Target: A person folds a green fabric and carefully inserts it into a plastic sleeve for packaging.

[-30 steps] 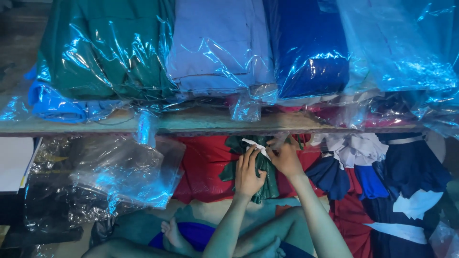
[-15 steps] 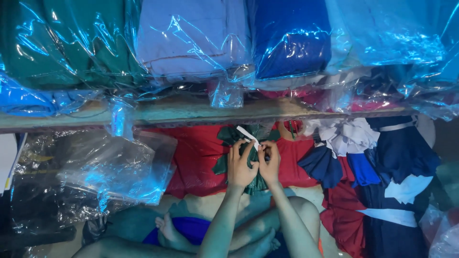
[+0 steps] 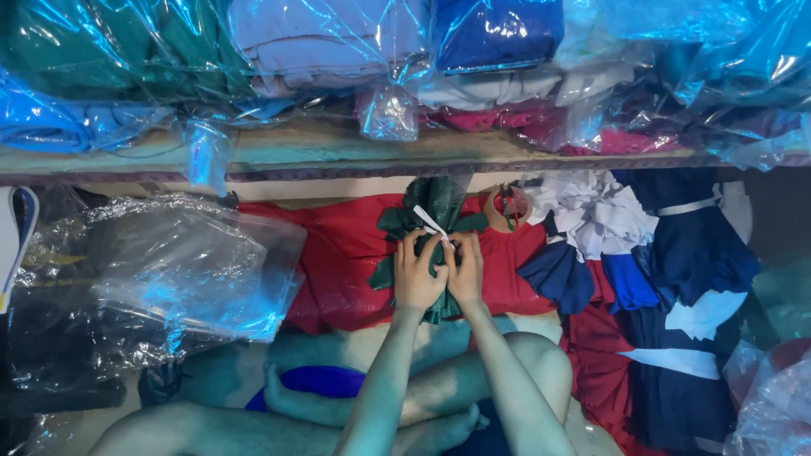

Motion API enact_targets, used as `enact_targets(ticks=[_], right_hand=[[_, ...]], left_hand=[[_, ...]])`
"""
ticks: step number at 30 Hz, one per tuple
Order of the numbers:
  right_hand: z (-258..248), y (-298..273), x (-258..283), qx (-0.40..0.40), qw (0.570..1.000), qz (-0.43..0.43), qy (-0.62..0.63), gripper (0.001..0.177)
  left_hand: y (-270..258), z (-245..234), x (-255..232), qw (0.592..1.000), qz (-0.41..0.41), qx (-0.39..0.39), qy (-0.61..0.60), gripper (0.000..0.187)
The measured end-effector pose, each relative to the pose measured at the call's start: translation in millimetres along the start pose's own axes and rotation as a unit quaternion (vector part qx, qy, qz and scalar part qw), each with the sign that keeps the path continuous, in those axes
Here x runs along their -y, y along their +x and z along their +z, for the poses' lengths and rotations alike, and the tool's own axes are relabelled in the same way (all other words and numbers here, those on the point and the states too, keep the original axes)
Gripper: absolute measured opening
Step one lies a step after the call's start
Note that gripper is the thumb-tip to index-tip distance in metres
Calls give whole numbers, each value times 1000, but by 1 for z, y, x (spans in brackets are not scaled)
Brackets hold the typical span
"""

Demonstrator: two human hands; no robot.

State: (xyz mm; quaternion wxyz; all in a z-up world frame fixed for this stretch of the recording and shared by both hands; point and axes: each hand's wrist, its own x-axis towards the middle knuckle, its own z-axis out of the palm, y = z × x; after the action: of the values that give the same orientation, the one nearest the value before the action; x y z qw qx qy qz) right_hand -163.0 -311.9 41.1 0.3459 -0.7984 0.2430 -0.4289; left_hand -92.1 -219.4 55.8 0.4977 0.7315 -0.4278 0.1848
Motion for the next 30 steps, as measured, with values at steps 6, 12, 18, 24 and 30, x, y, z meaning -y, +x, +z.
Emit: enact_targets(ticks=[6, 12, 18, 24, 30], right_hand=[[0, -5, 3, 7, 1000, 18, 3, 16], [7, -11, -29, 11, 996, 83, -20, 15], [-2, -1, 1, 16, 997, 64, -35, 13], [-12, -5, 11, -3, 1000, -12, -10, 8], [2, -6, -37, -86, 988, 30, 121, 54]], left_hand=[[-6, 1, 2, 1000, -13, 6, -4, 65], [-6, -2, -4, 1000, -6, 9, -15, 70], [-4, -1, -1, 999, -17, 28, -29, 67], [-9, -2, -3, 999, -19, 25, -22, 68], [-2, -8, -5, 999, -28, 40, -15, 66]])
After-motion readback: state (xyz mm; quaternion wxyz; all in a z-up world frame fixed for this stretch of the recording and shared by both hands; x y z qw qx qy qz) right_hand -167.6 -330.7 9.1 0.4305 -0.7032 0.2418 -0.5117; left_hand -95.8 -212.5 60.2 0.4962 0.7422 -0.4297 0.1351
